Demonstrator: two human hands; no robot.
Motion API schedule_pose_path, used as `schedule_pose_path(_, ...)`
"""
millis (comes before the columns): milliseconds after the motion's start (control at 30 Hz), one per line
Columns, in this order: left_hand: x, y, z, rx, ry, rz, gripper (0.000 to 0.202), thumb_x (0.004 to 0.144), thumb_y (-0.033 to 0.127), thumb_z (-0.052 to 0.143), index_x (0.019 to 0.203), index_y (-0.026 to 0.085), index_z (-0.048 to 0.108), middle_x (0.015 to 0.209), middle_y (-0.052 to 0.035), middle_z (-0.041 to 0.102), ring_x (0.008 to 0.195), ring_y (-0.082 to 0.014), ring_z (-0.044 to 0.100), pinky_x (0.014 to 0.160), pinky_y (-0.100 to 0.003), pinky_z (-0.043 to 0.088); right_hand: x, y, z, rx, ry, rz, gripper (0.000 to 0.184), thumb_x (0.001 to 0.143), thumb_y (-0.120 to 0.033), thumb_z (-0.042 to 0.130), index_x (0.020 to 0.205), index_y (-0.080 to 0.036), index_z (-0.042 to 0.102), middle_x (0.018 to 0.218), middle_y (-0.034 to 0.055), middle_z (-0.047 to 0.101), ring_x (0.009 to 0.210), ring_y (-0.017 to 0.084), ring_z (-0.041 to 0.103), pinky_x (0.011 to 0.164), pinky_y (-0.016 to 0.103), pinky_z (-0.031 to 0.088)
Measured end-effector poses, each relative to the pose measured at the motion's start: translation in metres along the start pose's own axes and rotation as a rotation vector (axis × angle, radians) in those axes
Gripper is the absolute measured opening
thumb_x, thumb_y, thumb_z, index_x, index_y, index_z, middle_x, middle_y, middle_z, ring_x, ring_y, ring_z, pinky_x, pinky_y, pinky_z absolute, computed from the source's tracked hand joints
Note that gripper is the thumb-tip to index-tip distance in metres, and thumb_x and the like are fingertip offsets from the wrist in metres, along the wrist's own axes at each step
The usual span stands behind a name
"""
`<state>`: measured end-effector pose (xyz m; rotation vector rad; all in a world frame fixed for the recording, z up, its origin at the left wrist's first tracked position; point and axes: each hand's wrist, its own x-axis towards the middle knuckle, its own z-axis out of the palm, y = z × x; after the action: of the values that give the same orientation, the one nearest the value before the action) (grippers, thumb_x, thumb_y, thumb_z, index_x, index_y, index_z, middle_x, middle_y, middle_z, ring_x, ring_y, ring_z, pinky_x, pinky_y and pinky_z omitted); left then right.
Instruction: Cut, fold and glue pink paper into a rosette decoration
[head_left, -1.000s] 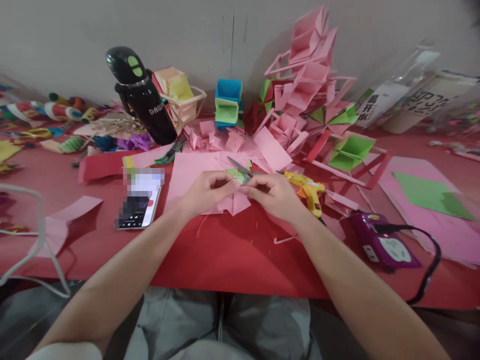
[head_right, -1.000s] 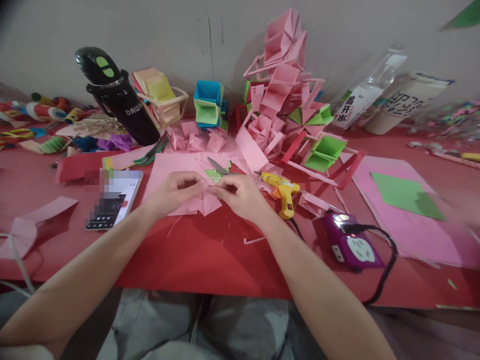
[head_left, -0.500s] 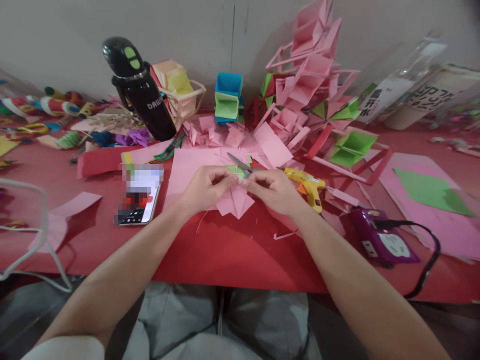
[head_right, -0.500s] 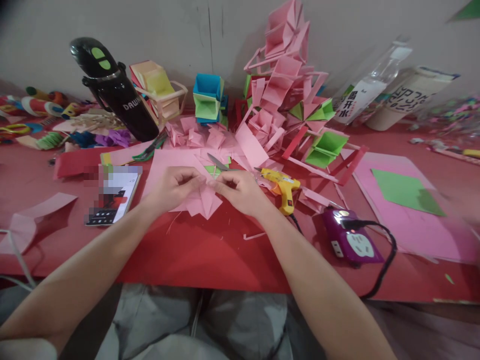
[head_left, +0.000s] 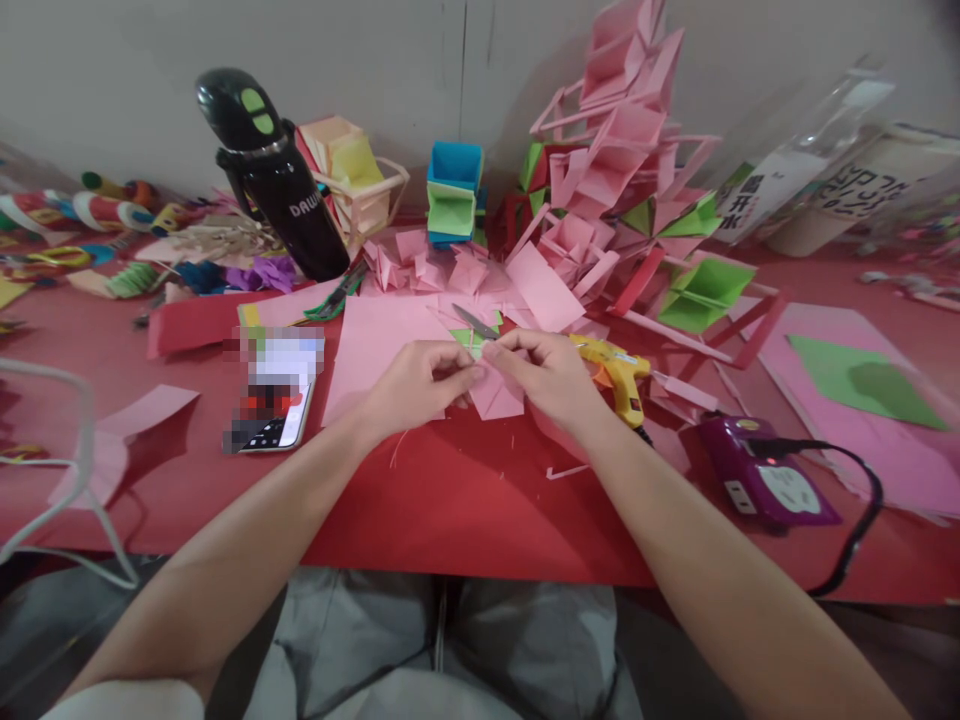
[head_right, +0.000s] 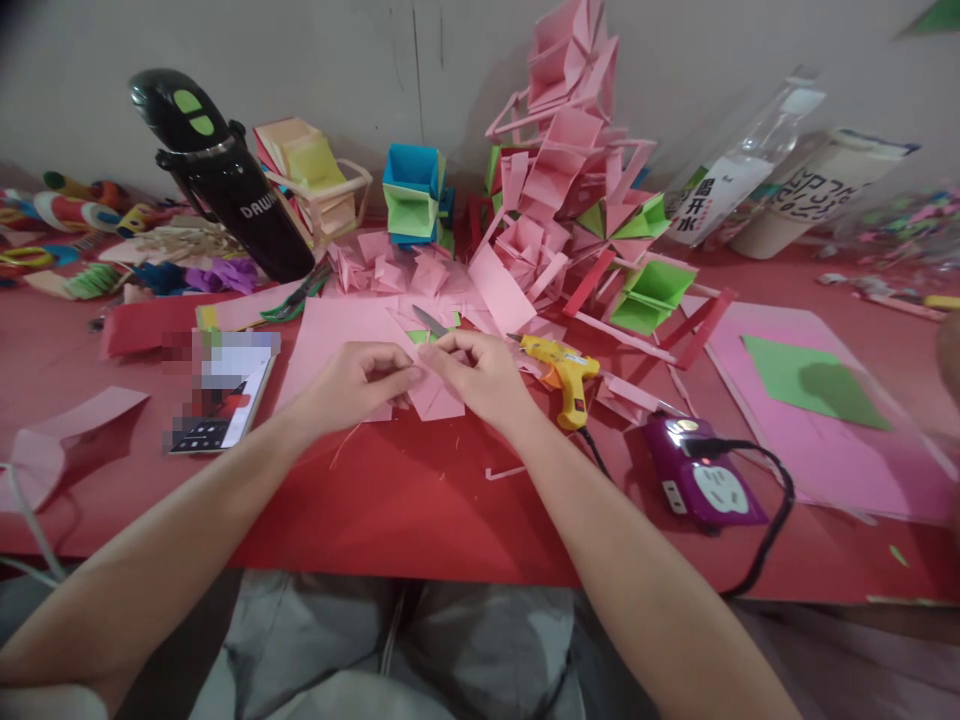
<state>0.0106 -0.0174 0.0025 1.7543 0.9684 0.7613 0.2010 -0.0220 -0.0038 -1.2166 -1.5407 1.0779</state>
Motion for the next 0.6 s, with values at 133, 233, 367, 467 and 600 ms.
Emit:
schedule_pose_path(133,0.0022,-0.0038,-0.0004,-0.006,0.129,0.038,0.030,0.091,0.041,0.063,0.076,0.016,0.059,0.067,-0.0023,0.065,0.062,-0.0135,0.066,0.060,-0.024,0.052,0.0012,0.0020,-0.0004,0.103,0.038,-0.022,0.041,0.070,-0.050,0.082,0.096,-0.020,0.071,0.082,0.0011,0.065,0.071,0.013,0.054,0.062,0.026,0.044)
schedule_pose_path(233,0.0036,-0.0061,-0.0017,-0.010,0.175,0.031,0.031,0.091,0.042,0.062,0.075,0.016,0.055,0.067,0.0000,0.058,0.063,-0.0131,0.065,0.061,-0.024,0.053,0.0019,0.0038,-0.0009,0.146,0.015,-0.006,0.039,0.068,-0.047,0.084,0.090,-0.018,0.070,0.081,0.0008,0.064,0.071,0.013,0.054,0.063,0.027,0.045)
schedule_pose_path(367,0.0032,-0.0053,-0.0010,0.024,0.140,0.076,0.038,0.089,0.045,0.064,0.067,0.018,0.046,0.064,0.0035,0.045,0.060,-0.0098,0.053,0.057,-0.022,0.048,0.0007,0.0042,-0.0005,0.136,0.024,0.008,0.036,0.067,-0.048,0.084,0.077,-0.017,0.068,0.069,-0.0015,0.058,0.062,0.011,0.048,0.057,0.025,0.040)
schedule_pose_path(467,0.0028,-0.0045,-0.0002,0.052,0.145,0.109,0.044,0.088,0.044,0.065,0.062,0.019,0.038,0.060,0.0049,0.036,0.057,-0.0090,0.044,0.052,-0.022,0.042,-0.0002,0.0039,-0.0001,0.147,-0.015,0.022,0.039,0.067,-0.050,0.083,0.080,-0.016,0.069,0.069,-0.0021,0.057,0.061,0.010,0.046,0.055,0.025,0.038)
schedule_pose_path(600,0.0026,-0.0054,-0.0021,0.095,0.172,0.104,0.044,0.089,0.041,0.063,0.061,0.019,0.037,0.059,0.0046,0.034,0.056,-0.0093,0.041,0.052,-0.023,0.037,-0.0005,0.0017,-0.0012,0.132,-0.084,0.055,0.041,0.070,-0.054,0.080,0.081,-0.015,0.069,0.062,-0.0050,0.048,0.055,0.008,0.038,0.051,0.024,0.032)
